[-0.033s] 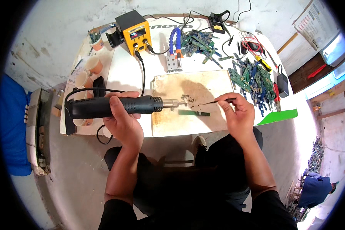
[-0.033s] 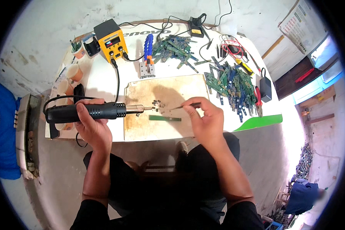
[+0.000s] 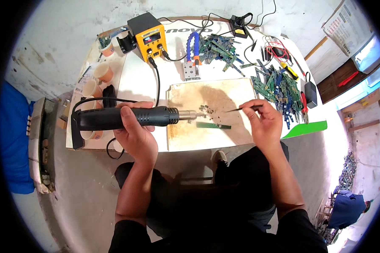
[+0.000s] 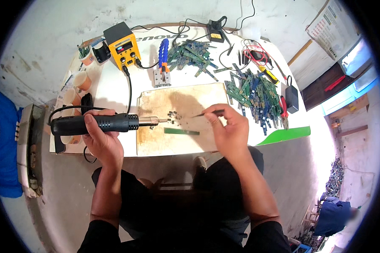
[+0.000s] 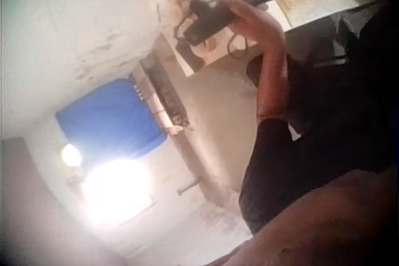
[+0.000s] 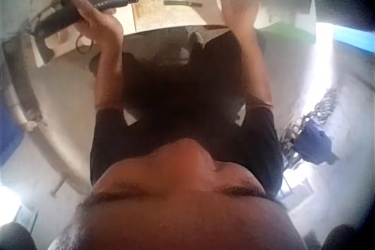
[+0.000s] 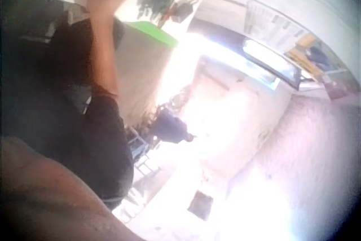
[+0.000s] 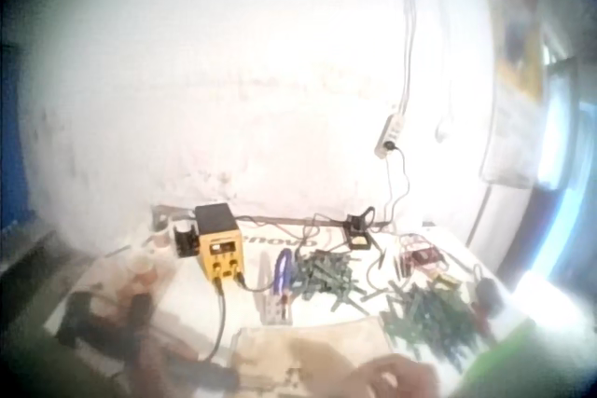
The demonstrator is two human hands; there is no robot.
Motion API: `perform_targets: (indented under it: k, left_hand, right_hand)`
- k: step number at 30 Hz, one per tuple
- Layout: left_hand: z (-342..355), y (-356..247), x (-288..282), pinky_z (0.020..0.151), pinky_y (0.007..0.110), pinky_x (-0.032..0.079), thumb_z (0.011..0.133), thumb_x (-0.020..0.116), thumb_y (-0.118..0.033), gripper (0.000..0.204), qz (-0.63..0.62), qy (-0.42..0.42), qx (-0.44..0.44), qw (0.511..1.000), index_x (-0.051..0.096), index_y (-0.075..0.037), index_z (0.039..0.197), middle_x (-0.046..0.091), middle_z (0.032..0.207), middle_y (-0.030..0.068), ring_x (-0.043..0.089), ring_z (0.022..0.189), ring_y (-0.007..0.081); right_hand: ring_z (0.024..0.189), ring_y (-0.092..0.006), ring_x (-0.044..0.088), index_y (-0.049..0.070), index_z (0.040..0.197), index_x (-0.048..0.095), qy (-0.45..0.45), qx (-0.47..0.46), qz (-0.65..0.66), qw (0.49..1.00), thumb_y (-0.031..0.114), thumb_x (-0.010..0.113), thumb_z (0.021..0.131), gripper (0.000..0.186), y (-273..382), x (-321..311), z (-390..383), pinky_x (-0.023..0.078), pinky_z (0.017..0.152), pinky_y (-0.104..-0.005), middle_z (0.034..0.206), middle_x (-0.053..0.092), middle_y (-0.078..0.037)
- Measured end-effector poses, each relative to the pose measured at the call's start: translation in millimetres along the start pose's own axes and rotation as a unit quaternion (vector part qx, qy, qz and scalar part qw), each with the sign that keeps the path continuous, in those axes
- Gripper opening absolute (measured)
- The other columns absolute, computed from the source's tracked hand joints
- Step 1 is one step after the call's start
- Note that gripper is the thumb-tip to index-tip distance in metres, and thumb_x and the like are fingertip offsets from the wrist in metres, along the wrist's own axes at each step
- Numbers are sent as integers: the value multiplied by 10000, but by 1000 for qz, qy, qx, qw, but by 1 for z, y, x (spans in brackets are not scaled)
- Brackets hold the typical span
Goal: The person uses a hot air gun and tweezers to remove small electronic components from a green circuit board. They heat the solder joints and lift the components off, placing them onto a work mat. The process is repeated for several components on the same board.
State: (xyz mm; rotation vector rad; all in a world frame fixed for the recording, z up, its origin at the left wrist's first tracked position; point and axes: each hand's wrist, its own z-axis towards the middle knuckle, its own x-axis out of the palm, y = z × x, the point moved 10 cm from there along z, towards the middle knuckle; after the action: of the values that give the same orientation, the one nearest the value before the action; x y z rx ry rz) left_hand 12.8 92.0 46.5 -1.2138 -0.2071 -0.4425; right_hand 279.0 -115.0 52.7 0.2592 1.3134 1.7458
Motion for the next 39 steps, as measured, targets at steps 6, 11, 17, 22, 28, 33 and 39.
perform_targets:
  k: [6, 11, 17, 22, 28, 33, 39]
  left_hand:
    - [6, 13, -6, 457, 195, 360, 1038, 511, -362, 317, -9, -8, -27, 1000, 550, -47, 1022, 711, 835, 131, 498, 510, 61]
    - [4, 15, -3, 451, 198, 353, 1029, 530, -361, 304, -30, -3, -38, 999, 558, -58, 1013, 711, 820, 128, 490, 503, 59]
    - [5, 12, -2, 434, 189, 331, 1026, 542, -363, 273, -30, -1, -31, 999, 554, -90, 1014, 711, 815, 122, 496, 511, 55]
    - [5, 15, -3, 433, 187, 346, 1023, 550, -369, 276, -29, -5, -40, 999, 554, -93, 1008, 715, 824, 123, 515, 512, 56]
    - [6, 16, -3, 436, 184, 361, 1021, 551, -352, 296, -45, 1, -36, 998, 565, -57, 1017, 725, 814, 128, 535, 512, 54]
    - [5, 19, -4, 439, 181, 366, 1018, 559, -355, 291, -49, 5, -42, 998, 567, -64, 1017, 727, 817, 128, 541, 517, 53]
    - [5, 18, -2, 439, 180, 368, 1019, 557, -359, 289, -55, 2, -47, 997, 564, -70, 1019, 728, 820, 128, 548, 523, 52]
  right_hand:
    - [824, -112, 681, -9, 963, 680, 30, 23, 10, 999, 30, 688, 907, 68, 11, -12, 49, 519, 753, -259, 906, 738, -90]
    - [819, -126, 683, 0, 986, 683, 120, -12, -69, 990, -16, 696, 884, 104, 8, 25, -17, 516, 754, -260, 893, 733, -86]
    - [833, -104, 664, -7, 1013, 675, 145, 55, -33, 987, -16, 676, 914, 100, -18, 45, -18, 520, 774, -250, 923, 722, -56]
    - [802, -108, 658, 4, 1006, 678, 141, 65, -41, 987, -7, 690, 898, 108, -21, 47, -15, 515, 748, -255, 905, 720, -55]
    - [708, -111, 622, 24, 970, 696, 130, 89, -24, 987, 2, 727, 857, 119, -25, 48, -14, 497, 682, -262, 832, 719, -55]
    - [702, -104, 610, 22, 970, 695, 144, 100, -18, 984, -8, 720, 861, 116, -27, 49, -15, 491, 677, -256, 826, 713, -46]
    - [743, -160, 649, 21, 960, 692, 157, 77, -29, 984, -16, 724, 847, 123, -18, 49, -15, 505, 709, -279, 860, 712, -83]
